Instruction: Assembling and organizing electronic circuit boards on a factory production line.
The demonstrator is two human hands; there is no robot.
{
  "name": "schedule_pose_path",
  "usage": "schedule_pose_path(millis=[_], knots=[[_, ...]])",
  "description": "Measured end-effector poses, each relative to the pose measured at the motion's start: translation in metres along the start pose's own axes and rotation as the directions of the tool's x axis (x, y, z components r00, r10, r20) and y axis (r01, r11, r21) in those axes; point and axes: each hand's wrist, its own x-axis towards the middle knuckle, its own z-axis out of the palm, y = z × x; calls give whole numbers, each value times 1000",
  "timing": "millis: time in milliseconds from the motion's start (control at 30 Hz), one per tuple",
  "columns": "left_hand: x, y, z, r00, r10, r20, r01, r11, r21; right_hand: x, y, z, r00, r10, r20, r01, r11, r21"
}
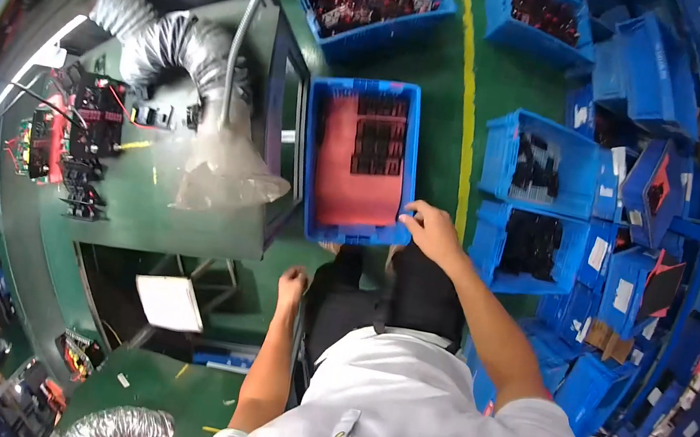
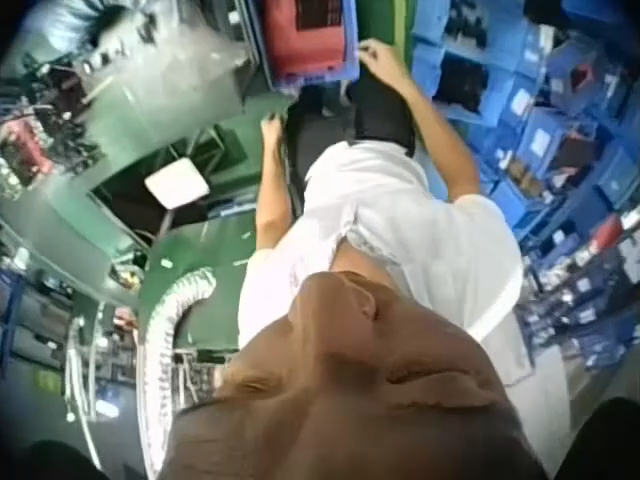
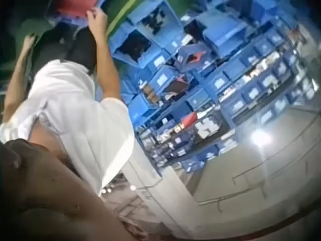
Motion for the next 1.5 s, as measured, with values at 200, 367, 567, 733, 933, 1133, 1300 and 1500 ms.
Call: schedule_pose_path(millis=[200, 367, 567, 733, 933, 1133, 1300, 1500], knots=[[16, -9, 58, 956, -265, 128, 292, 903, -315, 55, 89, 89, 873, -7, 487, 38, 998, -53], [82, -50, 97, 924, -352, 151, 379, 787, -487, 212, 195, 179, 844, -10, 536, 110, 982, -155], [264, -7, 246, 783, -622, 20, 511, 624, -591, 419, 271, 192, 910, -262, 323, 391, 801, -453], [391, 34, 341, 702, -700, -130, 435, 566, -701, 459, 305, 206, 821, -82, 564, 465, 671, -578], [449, 45, 374, 419, -858, -298, 556, 501, -663, 453, 342, 220, 876, -215, 431, 462, 628, -626], [451, 75, 376, 367, -895, -253, 622, 439, -649, 458, 345, 214, 811, -434, 392, 582, 536, -612], [443, 68, 380, 458, -777, -432, 406, 615, -676, 459, 333, 215, 838, -369, 402, 545, 598, -587], [422, 23, 375, 575, -643, -506, 275, 735, -620, 461, 318, 217, 854, -353, 382, 520, 595, -613]])
